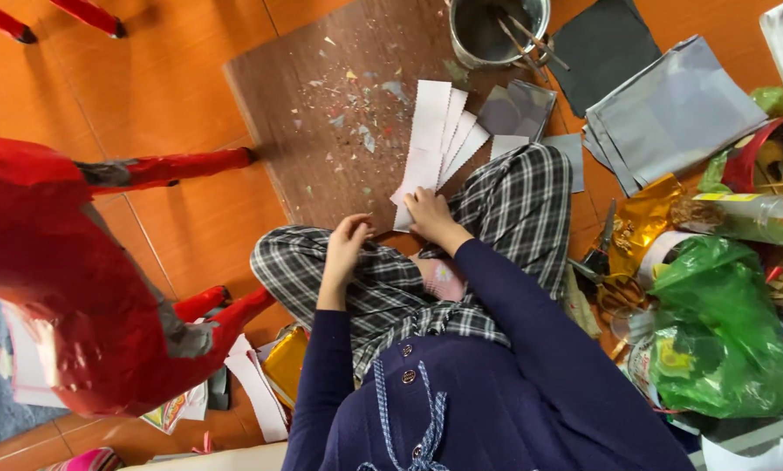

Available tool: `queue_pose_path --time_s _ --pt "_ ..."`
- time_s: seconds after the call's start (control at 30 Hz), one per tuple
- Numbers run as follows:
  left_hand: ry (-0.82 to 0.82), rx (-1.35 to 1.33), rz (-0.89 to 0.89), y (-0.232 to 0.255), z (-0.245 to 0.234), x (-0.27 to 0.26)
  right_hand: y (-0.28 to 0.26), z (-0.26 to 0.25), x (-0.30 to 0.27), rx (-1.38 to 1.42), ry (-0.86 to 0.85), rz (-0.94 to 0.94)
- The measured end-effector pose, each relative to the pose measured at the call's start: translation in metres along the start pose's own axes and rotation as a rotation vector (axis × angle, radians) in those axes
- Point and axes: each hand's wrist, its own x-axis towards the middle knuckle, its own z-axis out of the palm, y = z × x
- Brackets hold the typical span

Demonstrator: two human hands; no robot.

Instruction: Applying paper strips to a red horse-shaped frame using adhesive

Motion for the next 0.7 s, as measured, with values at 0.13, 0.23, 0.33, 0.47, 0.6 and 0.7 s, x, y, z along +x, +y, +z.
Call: queue_pose_path --time_s 0.13,0.23,0.33,0.47,0.6,0.7 --pt "0.060 -0.177 -0.145 0.015 0.005 0.005 0.015 0.036 0.013 0.054 0.028 -0.033" --pt "0.055 -0.108 -0.184 0.014 0.015 0.013 0.000 -0.016 -0.006 0.294 -0.053 -0.006" --pt "0.016 -0.113 -0.324 0.010 0.029 0.021 -0.025 -0.088 -0.035 0.596 0.079 -0.062" --pt "-0.027 -0.383 -0.455 -0.008 0.045 0.036 -0.036 -0.113 -0.059 0.818 -0.005 -0.088" --pt "0.091 -0.344 -0.275 -0.023 0.051 0.048 -0.011 -0.080 -0.047 0.950 0.253 0.159" --pt "-0.057 -0.272 -0.241 0.014 0.064 0.046 0.030 -0.056 -0.027 1.576 0.233 0.311"
